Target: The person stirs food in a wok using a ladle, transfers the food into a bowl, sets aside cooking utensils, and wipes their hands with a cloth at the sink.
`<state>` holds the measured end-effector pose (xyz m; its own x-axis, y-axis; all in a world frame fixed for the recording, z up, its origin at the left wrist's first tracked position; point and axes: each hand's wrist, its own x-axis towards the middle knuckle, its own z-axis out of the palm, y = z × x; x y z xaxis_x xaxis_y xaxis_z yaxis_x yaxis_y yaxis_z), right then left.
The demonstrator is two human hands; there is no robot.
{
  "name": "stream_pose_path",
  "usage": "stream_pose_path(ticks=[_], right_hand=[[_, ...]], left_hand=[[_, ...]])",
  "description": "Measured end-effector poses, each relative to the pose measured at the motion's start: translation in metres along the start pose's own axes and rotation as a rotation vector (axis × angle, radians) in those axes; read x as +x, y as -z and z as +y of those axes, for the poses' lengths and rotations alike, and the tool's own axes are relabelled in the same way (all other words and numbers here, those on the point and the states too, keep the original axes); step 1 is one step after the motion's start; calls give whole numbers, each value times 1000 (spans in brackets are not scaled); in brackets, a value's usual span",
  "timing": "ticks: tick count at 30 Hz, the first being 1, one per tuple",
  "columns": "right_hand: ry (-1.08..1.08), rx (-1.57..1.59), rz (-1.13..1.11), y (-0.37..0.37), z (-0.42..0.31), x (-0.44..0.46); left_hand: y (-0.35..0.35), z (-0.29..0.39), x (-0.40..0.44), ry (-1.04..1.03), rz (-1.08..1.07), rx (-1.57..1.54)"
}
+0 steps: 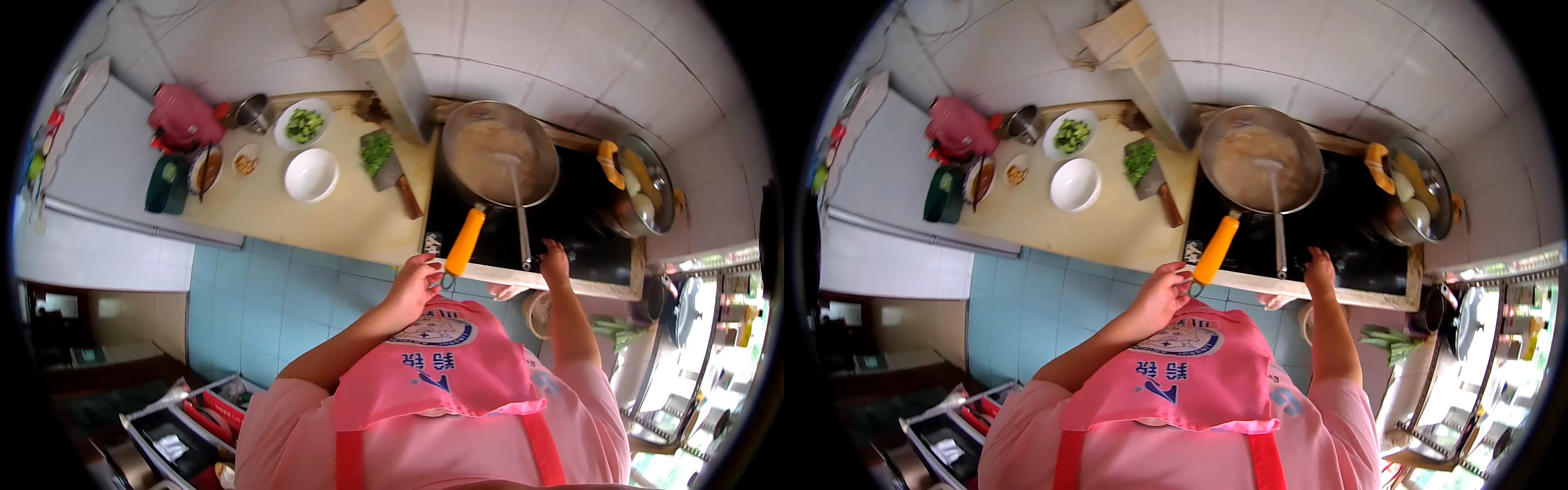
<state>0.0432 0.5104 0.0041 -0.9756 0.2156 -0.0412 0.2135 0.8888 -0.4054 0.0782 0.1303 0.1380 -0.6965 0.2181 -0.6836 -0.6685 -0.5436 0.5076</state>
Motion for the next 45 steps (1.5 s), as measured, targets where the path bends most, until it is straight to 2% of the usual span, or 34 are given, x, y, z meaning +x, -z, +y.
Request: stream_pose_path(ticks=[13, 22, 33, 45], right_hand=[[-50, -18, -46, 6, -2, -2], [-221, -36, -37, 17, -7, 0], [-220, -76, 15, 11, -1, -1], [-352, -107, -49, 13, -15, 4]], left_hand=[[4, -1, -4, -8, -4, -36], [9, -4, -5, -9, -24, -24], [10, -3, -7, -15, -41, 15], [11, 0, -13, -23, 36, 4]])
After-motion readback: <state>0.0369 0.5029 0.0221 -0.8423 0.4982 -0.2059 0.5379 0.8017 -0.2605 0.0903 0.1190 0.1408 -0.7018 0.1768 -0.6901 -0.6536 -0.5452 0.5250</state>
